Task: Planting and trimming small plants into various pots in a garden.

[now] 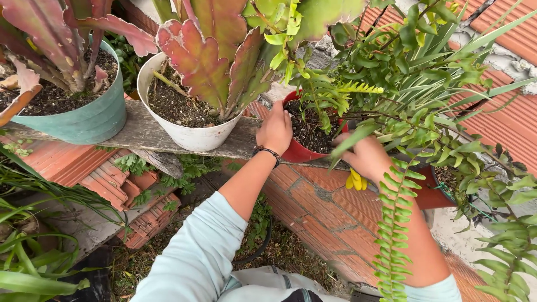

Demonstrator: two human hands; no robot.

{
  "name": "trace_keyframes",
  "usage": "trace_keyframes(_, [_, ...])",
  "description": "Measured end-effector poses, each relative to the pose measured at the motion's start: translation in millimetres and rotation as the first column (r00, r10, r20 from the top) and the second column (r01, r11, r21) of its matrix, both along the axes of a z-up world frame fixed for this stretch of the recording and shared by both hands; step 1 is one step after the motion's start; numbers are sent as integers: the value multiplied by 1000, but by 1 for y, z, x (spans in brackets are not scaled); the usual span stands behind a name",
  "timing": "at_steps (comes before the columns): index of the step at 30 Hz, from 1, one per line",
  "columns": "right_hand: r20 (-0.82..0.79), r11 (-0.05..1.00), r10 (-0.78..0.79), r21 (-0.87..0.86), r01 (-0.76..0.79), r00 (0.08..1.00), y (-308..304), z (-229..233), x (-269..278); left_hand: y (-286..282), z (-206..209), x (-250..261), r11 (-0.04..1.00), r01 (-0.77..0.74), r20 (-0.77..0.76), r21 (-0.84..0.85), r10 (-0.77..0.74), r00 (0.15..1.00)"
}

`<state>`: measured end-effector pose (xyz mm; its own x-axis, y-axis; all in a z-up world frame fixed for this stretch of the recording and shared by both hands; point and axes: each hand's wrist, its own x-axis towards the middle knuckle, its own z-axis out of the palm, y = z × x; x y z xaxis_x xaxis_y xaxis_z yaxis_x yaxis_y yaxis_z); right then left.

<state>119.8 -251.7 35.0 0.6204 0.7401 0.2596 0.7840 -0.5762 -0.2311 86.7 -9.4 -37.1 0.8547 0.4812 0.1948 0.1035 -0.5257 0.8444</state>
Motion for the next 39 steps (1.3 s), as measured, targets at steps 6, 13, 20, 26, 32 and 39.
trace_keyframes(6, [-216,965,-261,-49,257,941,6,-10,6,0,-4,3,1000,-5,12,0,5,1000])
trace_keyframes(13, [-491,947,-233,82,311,840,-3,-35,24,1,1,0,1000,-7,26,2,7,1000])
trace_keyframes(20, [-740,759,13,445,475,672,8,-28,16,2,2,-1,1000,1,-2,1,-1,1000])
trace_keyframes(26, [-716,546,35,598,587,697,16,-20,9,2,6,-1,1000,13,-23,3,-13,1000])
trace_keyframes(32, [-545,556,-63,677,483,836,-11,-66,49,1,-3,2,1000,-8,27,21,7,1000])
trace_keyframes(39, [-429,436,443,870,228,787,-84,-114,99,-1,-1,0,1000,-20,22,16,20,1000])
